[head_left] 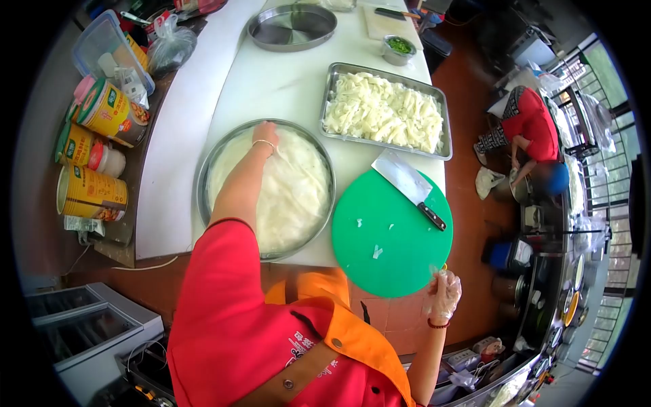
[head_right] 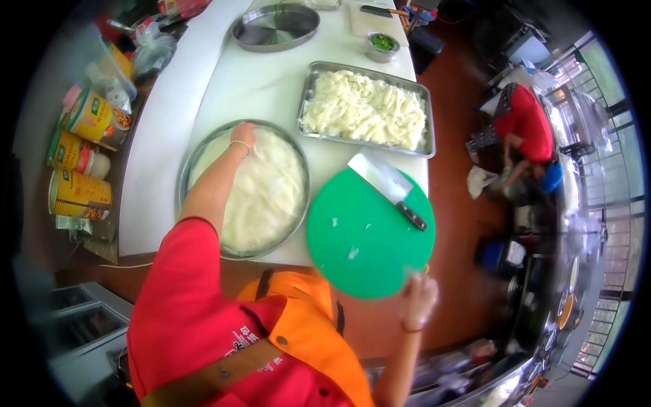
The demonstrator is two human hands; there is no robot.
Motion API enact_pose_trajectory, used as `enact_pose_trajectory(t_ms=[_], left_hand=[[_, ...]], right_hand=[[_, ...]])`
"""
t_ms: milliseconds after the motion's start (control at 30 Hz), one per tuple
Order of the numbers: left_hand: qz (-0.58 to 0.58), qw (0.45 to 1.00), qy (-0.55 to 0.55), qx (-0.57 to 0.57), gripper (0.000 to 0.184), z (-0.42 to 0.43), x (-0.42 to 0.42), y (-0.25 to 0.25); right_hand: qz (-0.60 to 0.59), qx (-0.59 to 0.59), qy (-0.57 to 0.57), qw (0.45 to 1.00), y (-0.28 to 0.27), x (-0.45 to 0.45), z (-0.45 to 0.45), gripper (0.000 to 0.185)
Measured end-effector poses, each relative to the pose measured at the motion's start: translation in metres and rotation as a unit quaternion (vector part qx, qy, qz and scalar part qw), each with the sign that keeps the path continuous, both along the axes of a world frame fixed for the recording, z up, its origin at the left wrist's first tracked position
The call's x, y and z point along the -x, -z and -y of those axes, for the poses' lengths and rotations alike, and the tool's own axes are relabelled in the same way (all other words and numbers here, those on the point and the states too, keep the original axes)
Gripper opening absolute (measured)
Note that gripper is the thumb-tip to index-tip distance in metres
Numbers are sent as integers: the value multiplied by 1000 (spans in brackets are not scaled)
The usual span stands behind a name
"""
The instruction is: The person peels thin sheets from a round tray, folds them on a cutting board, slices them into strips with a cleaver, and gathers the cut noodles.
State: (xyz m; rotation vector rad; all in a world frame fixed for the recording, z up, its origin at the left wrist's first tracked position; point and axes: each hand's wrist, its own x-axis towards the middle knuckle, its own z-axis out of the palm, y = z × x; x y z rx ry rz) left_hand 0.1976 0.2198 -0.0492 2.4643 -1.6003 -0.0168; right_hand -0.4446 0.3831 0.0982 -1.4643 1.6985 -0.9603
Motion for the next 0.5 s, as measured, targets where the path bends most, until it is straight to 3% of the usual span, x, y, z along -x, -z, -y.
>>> enact_pose_trajectory(t_ms=[33,133,300,400,500], left_hand=[[-17,1000,-17,5,24,5,-7,4],[-57,996,-64,-2,25,11,-18,15],[-111,986,-48,-118,26,16,-31,-13],[-122,983,-54,-126,18,15,-39,-13],[-32,991,-37,-122,32,11,-38,-17]], right_hand=[[-30,11,-3,999,5,7,-13,23],[6,1,13,1000,5,6,-50,3],[32,-62,55,996,13,7,-101,18],[85,-114,108,984,8,-4,-112,22],[60,-103,82,990,14,-26,-99,22]])
